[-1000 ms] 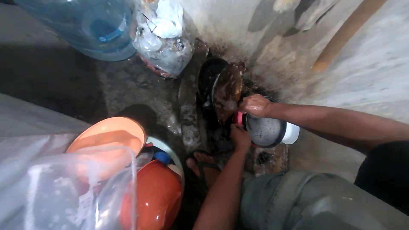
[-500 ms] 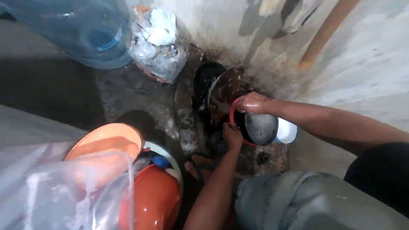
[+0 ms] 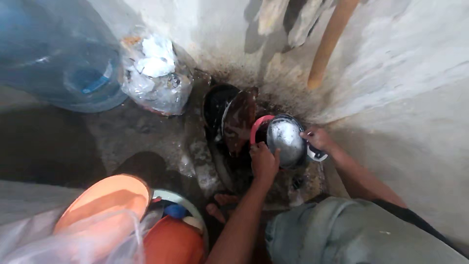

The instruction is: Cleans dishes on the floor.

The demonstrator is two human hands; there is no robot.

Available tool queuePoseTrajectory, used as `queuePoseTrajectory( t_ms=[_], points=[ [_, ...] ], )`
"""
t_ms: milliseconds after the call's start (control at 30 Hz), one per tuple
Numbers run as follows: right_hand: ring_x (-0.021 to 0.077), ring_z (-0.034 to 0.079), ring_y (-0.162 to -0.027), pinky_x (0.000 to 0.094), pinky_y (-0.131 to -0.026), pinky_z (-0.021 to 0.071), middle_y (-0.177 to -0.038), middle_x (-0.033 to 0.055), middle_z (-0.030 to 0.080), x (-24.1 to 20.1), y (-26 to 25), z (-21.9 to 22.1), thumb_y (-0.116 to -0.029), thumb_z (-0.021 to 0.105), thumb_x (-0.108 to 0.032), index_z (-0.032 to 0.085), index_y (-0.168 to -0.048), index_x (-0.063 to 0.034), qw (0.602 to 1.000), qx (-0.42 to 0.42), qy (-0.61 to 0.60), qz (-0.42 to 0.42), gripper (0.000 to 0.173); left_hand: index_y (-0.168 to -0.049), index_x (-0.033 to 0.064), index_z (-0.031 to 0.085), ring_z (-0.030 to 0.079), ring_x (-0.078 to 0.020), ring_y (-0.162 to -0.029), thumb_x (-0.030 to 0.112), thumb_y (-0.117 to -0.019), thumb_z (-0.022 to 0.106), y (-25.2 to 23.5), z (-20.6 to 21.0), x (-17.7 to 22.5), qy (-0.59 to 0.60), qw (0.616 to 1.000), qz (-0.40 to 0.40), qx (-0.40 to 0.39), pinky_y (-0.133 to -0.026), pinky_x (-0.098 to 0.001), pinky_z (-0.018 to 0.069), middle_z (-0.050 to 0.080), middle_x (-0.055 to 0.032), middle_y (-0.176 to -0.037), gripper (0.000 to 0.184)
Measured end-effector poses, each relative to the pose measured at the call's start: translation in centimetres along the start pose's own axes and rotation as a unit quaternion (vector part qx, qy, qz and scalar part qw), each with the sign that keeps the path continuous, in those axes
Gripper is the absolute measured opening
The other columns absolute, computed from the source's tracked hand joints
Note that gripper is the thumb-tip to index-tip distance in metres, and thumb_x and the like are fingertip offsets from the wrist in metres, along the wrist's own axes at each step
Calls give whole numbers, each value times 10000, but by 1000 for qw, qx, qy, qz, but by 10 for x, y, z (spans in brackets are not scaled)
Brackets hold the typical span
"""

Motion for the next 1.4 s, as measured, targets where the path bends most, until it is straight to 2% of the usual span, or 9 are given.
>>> queuePoseTrajectory(
  t_ms=[100,200,267,500,667,800,1000,1233,1400],
  points=[
    [414,651,-1094,639,-964,503,-1174,255,670,19,1,27,-1020,635,-304,630,-1261,-14,997,-17,-63,30,377,-1402,2,524,538,-439,-1275,372,-996,646,-6,-2,12,-81,996,-23,-24,-965,-531,541,488,-293,-1412,563],
    [432,638,-1166,660,-999,475,-1204,254,677,4,6,29,-1063,522,-385,655,-1252,-27,998,-19,0,64,426,-1384,29,534,546,-423,-1272,217,-963,636,-9,-1,20,-104,994,-28,-26,-924,-526,559,514,-264,-1397,473],
    [439,634,-1173,664,-992,472,-1212,263,673,-5,13,25,-1076,474,-353,652,-1258,-22,997,-34,18,72,418,-1375,29,541,549,-411,-1281,212,-957,643,-11,-4,22,-99,994,-27,-31,-926,-527,558,541,-239,-1390,468],
    [419,612,-1228,651,-1047,445,-1260,235,671,8,16,30,-1080,440,-467,676,-1263,-57,996,-41,26,70,508,-1357,11,573,516,-412,-1322,222,-977,621,-17,-7,18,-62,996,-3,-58,-1036,-560,481,554,-238,-1400,437],
    [422,633,-1181,653,-999,465,-1193,246,687,-5,24,25,-1081,428,-412,699,-1174,-28,995,-23,35,87,480,-1346,78,614,558,-397,-1276,272,-956,668,-18,-15,13,-63,995,-36,-62,-960,-570,533,514,-212,-1450,439],
    [433,628,-1190,656,-1010,460,-1200,255,684,-5,23,23,-1074,415,-526,697,-1182,-23,995,-25,36,85,586,-1320,90,636,571,-374,-1264,283,-950,667,-18,-16,9,-72,995,-44,-57,-953,-554,537,524,-198,-1440,418],
    [429,640,-1155,654,-990,466,-1156,256,691,-9,26,18,-1079,420,-500,705,-1135,-14,996,-22,32,76,567,-1294,48,631,509,-344,-1344,191,-945,673,-21,-12,-3,40,998,-13,-52,-1078,-496,478,445,-193,-1521,379],
    [438,644,-1088,654,-961,477,-1132,275,677,-7,30,-7,-1088,443,-457,682,-1188,3,998,-4,-22,56,528,-1197,46,680,570,-323,-1282,207,-954,680,-12,-12,8,147,986,57,-47,-1038,-501,508,518,-190,-1472,291],
    [474,656,-1075,708,-937,473,-1118,286,689,-14,36,-45,-1083,481,-414,687,-1218,-34,998,12,66,14,453,-1213,22,666,452,-314,-1421,227,-965,662,8,0,13,173,982,66,-43,-1114,-451,456,335,-185,-1628,322]
  ],
)
Point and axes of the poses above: each hand's wrist, its own y-axis away from the middle knuckle, its own z-axis out of the palm, x = y × z, the point moved 2 cm from there along -y, towards the middle knuckle
